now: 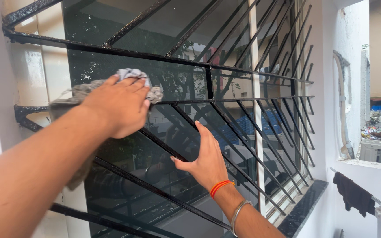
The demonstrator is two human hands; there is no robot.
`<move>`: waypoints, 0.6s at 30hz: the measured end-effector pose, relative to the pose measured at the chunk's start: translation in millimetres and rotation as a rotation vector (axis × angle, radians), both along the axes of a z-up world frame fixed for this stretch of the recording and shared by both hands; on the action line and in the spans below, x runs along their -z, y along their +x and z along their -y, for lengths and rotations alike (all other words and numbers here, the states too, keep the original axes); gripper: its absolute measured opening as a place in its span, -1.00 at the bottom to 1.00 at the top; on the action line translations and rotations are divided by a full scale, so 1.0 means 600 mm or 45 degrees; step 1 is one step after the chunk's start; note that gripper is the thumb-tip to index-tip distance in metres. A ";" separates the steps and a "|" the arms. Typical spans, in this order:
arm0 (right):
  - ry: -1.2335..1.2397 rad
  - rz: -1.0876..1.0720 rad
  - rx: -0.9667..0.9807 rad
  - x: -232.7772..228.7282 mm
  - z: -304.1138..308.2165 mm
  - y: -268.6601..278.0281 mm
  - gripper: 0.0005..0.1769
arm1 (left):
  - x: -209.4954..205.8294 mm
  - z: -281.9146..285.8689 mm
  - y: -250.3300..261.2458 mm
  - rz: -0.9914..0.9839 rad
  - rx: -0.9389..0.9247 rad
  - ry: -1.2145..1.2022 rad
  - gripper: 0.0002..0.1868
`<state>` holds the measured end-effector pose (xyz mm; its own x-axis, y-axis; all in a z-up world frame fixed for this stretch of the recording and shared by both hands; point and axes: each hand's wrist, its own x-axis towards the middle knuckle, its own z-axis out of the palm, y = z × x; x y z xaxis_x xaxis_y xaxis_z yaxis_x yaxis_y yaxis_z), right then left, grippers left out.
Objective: The person wipes down the black metal bars of a window grill with a cloth, moving the cloth across the horizontal and diagonal segments.
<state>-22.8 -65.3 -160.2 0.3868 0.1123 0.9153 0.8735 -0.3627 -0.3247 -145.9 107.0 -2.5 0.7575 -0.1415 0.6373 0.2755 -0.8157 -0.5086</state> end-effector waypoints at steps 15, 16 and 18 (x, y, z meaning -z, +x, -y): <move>-0.003 0.113 0.017 -0.001 -0.001 0.027 0.24 | -0.005 0.144 0.207 -0.069 0.054 -0.118 -0.35; -0.006 0.095 0.011 -0.004 0.000 0.028 0.25 | -0.008 0.153 0.219 -0.078 0.045 -0.115 -0.34; -0.011 0.049 -0.002 -0.004 0.001 0.028 0.27 | -0.008 0.168 0.239 -0.083 0.050 -0.107 -0.32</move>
